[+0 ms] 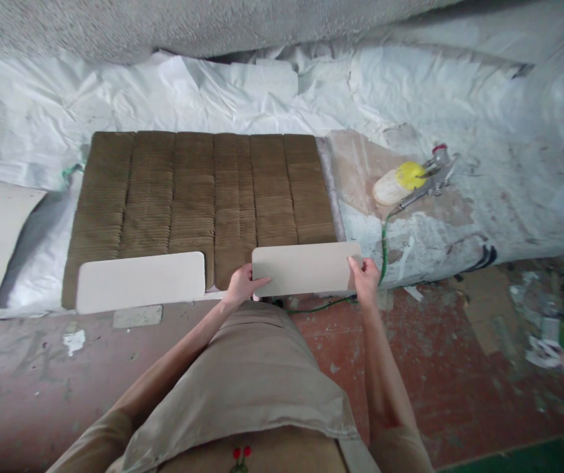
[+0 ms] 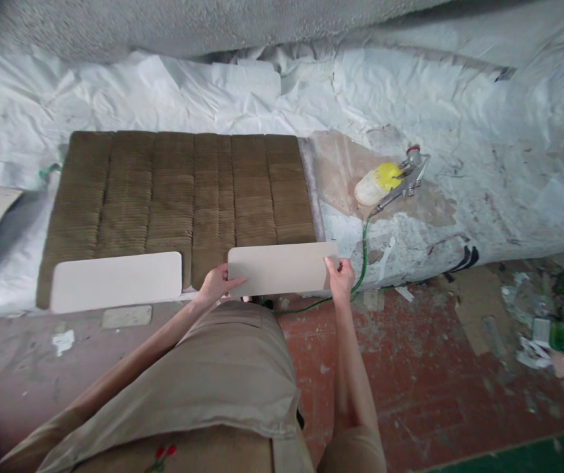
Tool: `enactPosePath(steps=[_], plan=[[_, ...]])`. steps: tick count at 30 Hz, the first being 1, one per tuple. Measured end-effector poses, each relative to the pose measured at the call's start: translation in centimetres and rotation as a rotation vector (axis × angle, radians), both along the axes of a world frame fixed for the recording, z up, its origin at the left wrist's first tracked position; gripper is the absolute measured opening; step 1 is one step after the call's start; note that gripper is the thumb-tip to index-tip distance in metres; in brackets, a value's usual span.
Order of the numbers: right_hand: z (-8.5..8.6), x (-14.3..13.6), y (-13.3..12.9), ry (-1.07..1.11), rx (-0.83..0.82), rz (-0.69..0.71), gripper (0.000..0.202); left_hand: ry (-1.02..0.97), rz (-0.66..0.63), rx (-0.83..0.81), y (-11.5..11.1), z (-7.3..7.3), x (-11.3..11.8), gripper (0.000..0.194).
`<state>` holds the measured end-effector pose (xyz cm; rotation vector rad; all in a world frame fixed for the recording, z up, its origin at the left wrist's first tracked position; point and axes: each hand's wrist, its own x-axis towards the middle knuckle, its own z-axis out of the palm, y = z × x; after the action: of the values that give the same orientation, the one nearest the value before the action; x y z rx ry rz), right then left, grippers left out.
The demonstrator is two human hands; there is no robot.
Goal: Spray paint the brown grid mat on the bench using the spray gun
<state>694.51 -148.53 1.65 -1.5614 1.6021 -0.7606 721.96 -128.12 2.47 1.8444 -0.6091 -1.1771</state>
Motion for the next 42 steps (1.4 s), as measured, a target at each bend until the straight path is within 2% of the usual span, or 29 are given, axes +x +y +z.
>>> enactPosePath(steps=[2,5,7,11,14,16,20,24,28,31,33,35,37,39,42], plan=[[0.7,0.0,0.6,-0.082,0.072,0.089,0.049,-0.033,0.049,0.010,-0.2,0.2,-0.1,0.044],[1.6,-0.5,1.5,-0.138,0.135,0.277,0.085,-0.018,0.117,-0.003,-0.2,0.7,0.0,0.043],[1.9,-0.8,2.0,-0.130,0.140,0.317,0.094,0.040,0.148,-0.033,-0.1,1.1,0.1,0.043],[2.2,-0.7,2.8,-0.209,0.105,0.193,0.079,0.293,0.160,-0.133,0.3,1.6,-0.1,0.045],[2.9,-0.3,3.6,-0.274,0.075,0.058,0.065,0.532,0.119,-0.088,0.5,1.8,-0.7,0.039],[3.4,-0.1,4.3,-0.320,0.074,-0.018,0.063,0.605,0.115,-0.056,0.5,1.8,-1.1,0.037],[3.4,-0.3,5.7,-0.481,0.219,-0.072,0.055,0.584,0.115,-0.153,0.6,2.0,-1.2,0.030],[2.7,-1.6,6.8,-0.542,0.406,-0.085,0.038,0.452,0.038,-0.233,0.8,2.7,-0.7,0.024],[3.5,-3.2,7.3,-0.708,0.604,0.013,0.062,0.423,-0.071,-0.286,1.2,4.4,-0.1,0.025],[4.8,-4.1,7.4,-0.754,0.722,0.068,0.068,0.516,-0.036,-0.233,1.5,5.9,0.2,0.024],[5.3,-4.5,7.4,-0.683,0.736,0.098,0.061,0.571,0.007,-0.156,1.5,6.5,0.4,0.023],[5.4,-4.8,7.1,-0.596,0.735,0.109,0.067,0.553,0.045,-0.124,1.4,6.5,0.4,0.026],[5.0,-4.8,6.7,-0.518,0.701,0.096,0.074,0.485,0.085,-0.126,1.2,6.0,0.5,0.039],[4.3,-4.6,6.1,-0.458,0.622,0.076,0.065,0.429,0.142,-0.133,1.1,5.2,0.6,0.051],[3.4,-4.0,5.0,-0.395,0.477,0.050,0.051,0.453,0.230,-0.161,1.2,4.1,0.7,0.051]])
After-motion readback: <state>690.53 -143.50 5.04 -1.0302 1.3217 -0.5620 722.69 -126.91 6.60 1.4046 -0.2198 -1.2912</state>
